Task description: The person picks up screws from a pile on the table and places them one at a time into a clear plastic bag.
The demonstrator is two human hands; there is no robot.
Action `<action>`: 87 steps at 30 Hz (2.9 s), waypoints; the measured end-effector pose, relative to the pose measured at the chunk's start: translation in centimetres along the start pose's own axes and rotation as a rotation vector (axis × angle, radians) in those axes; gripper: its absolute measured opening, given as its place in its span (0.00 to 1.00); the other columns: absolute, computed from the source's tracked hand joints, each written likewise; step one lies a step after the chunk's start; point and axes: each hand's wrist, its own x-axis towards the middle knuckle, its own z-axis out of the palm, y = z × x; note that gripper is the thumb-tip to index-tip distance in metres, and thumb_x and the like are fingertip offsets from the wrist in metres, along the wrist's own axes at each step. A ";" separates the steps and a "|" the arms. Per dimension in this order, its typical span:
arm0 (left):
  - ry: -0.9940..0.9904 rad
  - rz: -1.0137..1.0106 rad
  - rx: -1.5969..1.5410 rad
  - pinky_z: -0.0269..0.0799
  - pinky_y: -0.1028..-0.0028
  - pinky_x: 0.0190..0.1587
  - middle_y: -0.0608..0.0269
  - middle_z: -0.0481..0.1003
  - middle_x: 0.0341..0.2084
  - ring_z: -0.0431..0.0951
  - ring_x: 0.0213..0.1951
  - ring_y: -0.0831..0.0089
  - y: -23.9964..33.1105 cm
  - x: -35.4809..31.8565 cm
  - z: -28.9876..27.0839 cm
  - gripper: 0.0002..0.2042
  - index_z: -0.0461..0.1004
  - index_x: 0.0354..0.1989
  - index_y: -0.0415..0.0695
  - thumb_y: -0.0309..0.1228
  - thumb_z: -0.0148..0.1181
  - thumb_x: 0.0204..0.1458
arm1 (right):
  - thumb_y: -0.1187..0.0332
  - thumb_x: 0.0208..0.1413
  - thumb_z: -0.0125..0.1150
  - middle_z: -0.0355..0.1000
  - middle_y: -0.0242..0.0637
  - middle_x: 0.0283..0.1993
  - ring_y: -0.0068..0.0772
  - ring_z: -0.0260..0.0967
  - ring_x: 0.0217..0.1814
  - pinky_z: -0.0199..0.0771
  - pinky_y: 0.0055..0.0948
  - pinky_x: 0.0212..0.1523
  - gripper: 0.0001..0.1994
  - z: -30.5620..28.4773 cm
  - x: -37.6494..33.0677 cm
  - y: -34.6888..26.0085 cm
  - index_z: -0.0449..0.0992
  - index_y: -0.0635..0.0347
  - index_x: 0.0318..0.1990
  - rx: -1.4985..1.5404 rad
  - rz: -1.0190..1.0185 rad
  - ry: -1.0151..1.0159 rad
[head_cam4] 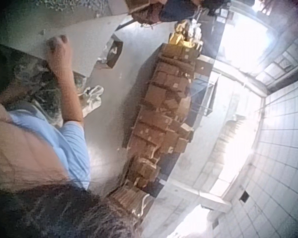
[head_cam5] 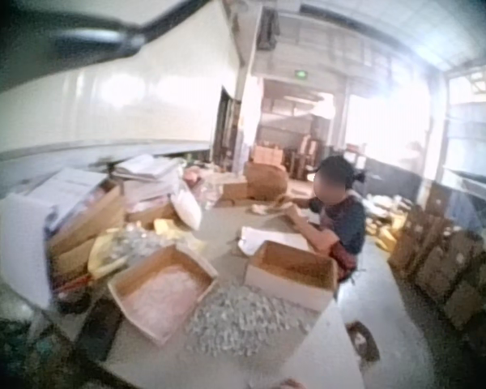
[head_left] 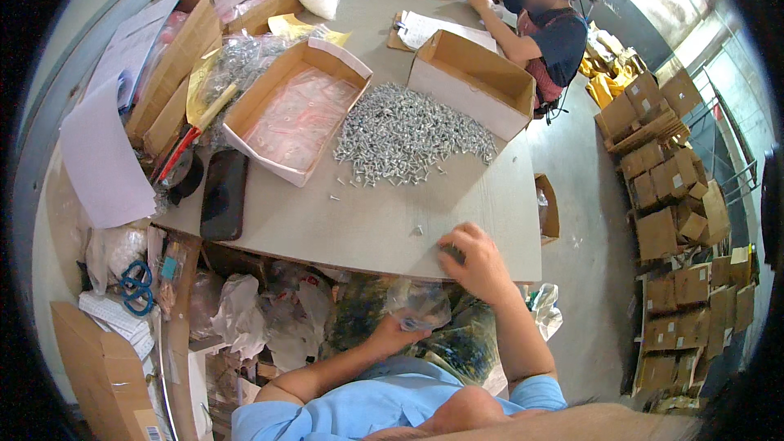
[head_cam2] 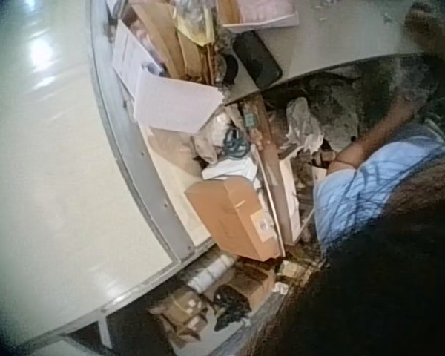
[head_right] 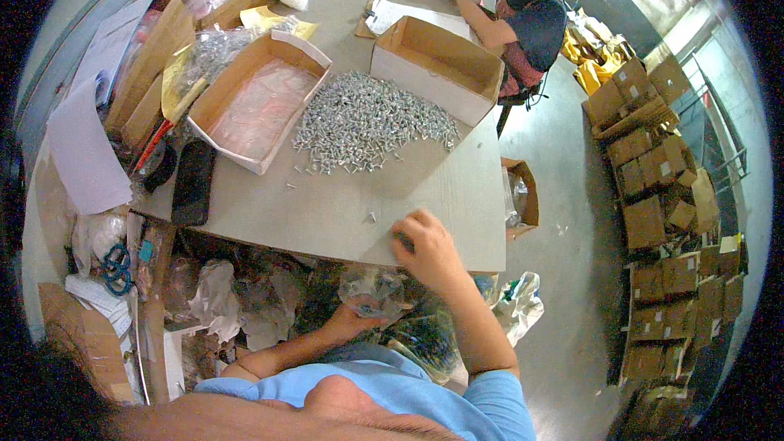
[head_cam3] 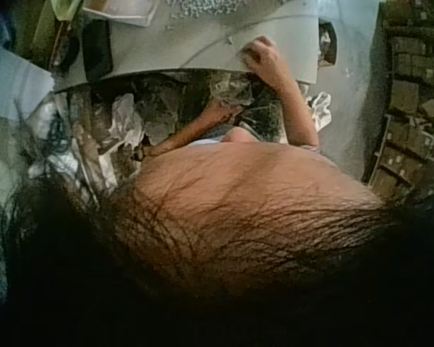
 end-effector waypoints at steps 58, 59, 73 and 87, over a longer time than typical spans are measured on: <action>1.074 0.966 0.829 0.66 0.72 0.27 0.60 0.69 0.18 0.69 0.21 0.72 28.3 0.3 -18.1 0.08 0.71 0.30 0.39 0.31 0.53 0.57 | 0.69 0.53 0.58 0.70 0.47 0.41 0.46 0.68 0.46 0.68 0.39 0.47 0.10 -2.9 4.1 5.9 0.72 0.62 0.40 0.128 0.118 0.159; 1.141 1.087 0.846 0.67 0.70 0.29 0.58 0.70 0.19 0.71 0.23 0.68 30.3 1.2 -19.8 0.08 0.71 0.31 0.38 0.31 0.53 0.57 | 0.65 0.54 0.58 0.68 0.51 0.47 0.50 0.65 0.51 0.66 0.40 0.52 0.14 -3.3 5.7 7.1 0.71 0.62 0.45 0.053 0.120 0.285; 0.775 0.201 1.486 0.71 0.58 0.49 0.47 0.77 0.41 0.76 0.46 0.51 29.2 21.4 -24.1 0.12 0.76 0.40 0.41 0.28 0.48 0.53 | 0.43 0.59 0.46 0.41 0.62 0.70 0.58 0.38 0.73 0.44 0.45 0.69 0.40 1.4 8.6 5.2 0.48 0.70 0.66 -0.241 0.136 -0.009; 0.738 0.730 0.985 0.73 0.70 0.34 0.55 0.79 0.28 0.79 0.28 0.66 30.9 12.6 -21.0 0.07 0.80 0.33 0.42 0.31 0.60 0.50 | 0.34 0.57 0.36 0.38 0.52 0.73 0.53 0.31 0.75 0.31 0.49 0.71 0.44 2.5 5.1 1.7 0.45 0.64 0.68 -0.359 0.143 -0.100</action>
